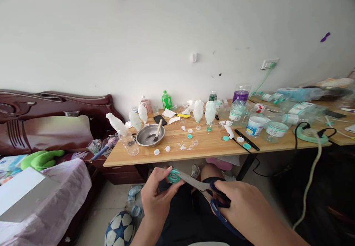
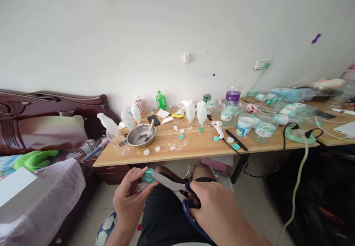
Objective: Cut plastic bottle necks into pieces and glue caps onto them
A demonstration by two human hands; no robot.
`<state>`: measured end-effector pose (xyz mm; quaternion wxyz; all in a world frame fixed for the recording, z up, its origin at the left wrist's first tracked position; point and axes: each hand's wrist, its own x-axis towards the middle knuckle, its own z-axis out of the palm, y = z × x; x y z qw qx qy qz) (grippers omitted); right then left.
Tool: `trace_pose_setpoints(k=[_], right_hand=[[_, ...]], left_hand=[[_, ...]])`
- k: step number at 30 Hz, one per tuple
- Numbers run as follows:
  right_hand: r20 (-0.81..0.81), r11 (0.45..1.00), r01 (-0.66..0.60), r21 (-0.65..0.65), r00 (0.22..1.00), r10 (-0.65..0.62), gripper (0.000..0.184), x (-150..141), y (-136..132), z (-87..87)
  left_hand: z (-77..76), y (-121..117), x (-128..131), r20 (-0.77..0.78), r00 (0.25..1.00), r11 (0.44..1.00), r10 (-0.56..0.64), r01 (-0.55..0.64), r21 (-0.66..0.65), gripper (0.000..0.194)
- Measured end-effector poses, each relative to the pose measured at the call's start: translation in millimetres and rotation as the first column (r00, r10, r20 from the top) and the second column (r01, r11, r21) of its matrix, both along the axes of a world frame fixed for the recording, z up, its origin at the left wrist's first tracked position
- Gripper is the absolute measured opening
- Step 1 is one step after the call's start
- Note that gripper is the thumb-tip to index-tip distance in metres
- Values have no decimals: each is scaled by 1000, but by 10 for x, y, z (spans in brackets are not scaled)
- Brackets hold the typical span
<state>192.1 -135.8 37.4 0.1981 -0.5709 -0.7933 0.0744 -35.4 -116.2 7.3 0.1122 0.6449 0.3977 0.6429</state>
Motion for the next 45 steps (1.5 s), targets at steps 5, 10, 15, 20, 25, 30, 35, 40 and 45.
trace_pose_setpoints(k=[5, 10, 15, 20, 25, 30, 35, 40, 45], right_hand=[[77, 996, 9, 84, 997, -15, 14, 26, -7, -102], [80, 999, 28, 26, 996, -30, 20, -18, 15, -226], [-134, 992, -24, -122, 991, 8, 33, -137, 52, -353], [-213, 988, -32, -151, 977, -1, 32, -167, 62, -443], [-115, 991, 13, -135, 993, -28, 31, -120, 106, -615], [-46, 990, 91, -105, 994, -96, 29, -88, 112, -770], [-13, 980, 90, -179, 996, -94, 30, -104, 52, -794], [40, 977, 86, -194, 996, -80, 37, -153, 1, -717], [78, 946, -31, -324, 995, 59, 25, -77, -5, -520]], left_hand=[[-16, 11, -11, 20, 999, 997, 34, -32, -65, 41], [-56, 8, -1, 13, 998, 995, 57, -55, -85, 38], [-68, 7, 30, 18, 999, 993, 27, -25, -115, 38], [-10, -8, 8, -52, 999, 982, 7, -17, -189, 34], [111, 16, -30, -253, 967, 996, 21, -42, -77, 39], [105, 101, 8, -377, 916, 982, 136, -73, 177, 36], [-45, 184, -75, -460, 872, 952, 166, -20, 306, 46], [-110, 183, -184, -562, 807, 945, 180, 18, 328, 61], [-52, 135, -150, -602, 785, 963, 145, 26, 267, 60]])
